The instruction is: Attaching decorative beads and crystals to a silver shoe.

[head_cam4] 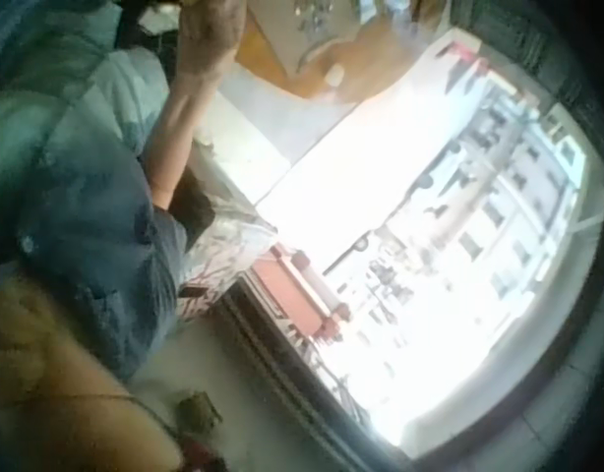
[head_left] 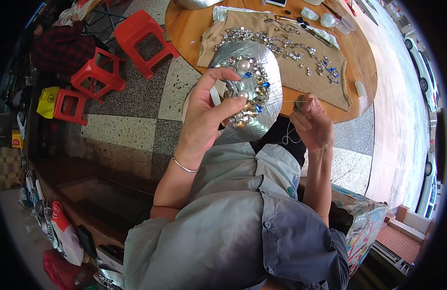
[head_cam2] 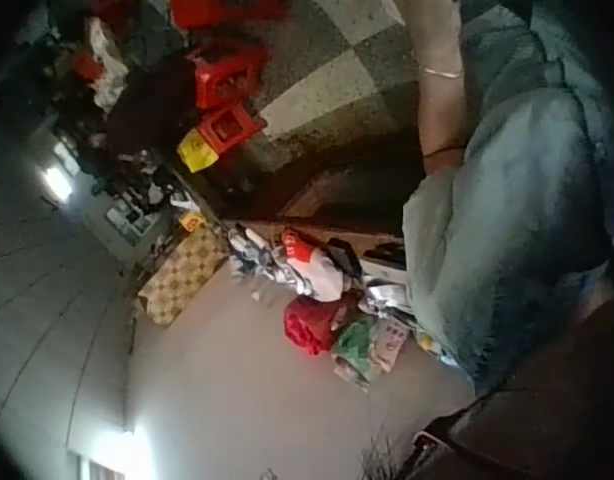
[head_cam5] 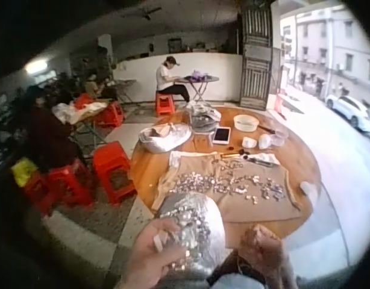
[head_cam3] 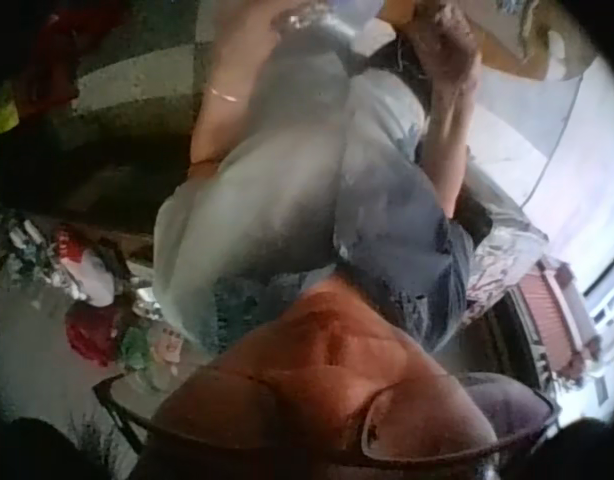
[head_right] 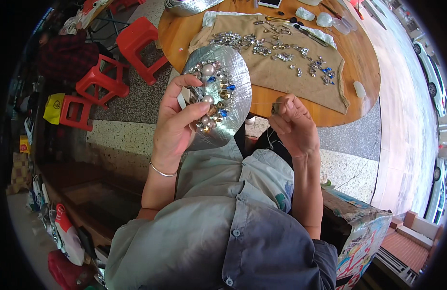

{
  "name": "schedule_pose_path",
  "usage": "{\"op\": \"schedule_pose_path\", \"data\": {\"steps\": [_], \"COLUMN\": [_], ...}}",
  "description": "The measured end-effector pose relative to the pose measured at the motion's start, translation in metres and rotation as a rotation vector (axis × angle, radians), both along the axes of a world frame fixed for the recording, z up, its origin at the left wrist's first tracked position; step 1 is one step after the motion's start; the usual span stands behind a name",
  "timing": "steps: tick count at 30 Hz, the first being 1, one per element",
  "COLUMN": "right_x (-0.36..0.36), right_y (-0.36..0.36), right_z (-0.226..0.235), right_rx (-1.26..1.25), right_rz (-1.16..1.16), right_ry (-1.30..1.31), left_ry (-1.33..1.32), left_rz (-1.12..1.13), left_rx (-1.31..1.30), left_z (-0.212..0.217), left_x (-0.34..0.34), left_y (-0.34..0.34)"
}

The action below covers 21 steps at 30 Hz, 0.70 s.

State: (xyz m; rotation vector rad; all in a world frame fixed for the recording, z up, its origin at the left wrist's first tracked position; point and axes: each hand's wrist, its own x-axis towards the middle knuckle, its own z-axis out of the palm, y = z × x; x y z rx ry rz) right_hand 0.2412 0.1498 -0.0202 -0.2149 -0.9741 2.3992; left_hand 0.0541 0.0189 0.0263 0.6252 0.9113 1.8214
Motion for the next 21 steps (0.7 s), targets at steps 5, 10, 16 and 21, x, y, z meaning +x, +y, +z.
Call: {"op": "schedule_pose_path", "data": {"steps": [5,10,16,21], "right_x": [0.001,0.001,0.001,-0.012], "right_y": [-0.012,-0.017,-0.019,-0.025], "right_z": [0.001,-0.013,-0.006,0.019], "right_rx": [-0.063,0.134,0.179,0.077], "right_rz": [-0.049,-0.167,-0.280,-0.459], "right_ry": [-0.084,-0.304,-0.360,-0.292], "left_ry": [-0.037,0.043,0.112,0.166], "left_rz": [0.032,0.166,0.131,0.104], "left_rx": [0.014,0.022,0.066,0.034], "left_z": [0.000,-0.009,-0.008,-0.013], "left_x": [-0.005,0.001,0.005,0.003], "left_y": [0.000,0.003,0.000,-0.003]}}
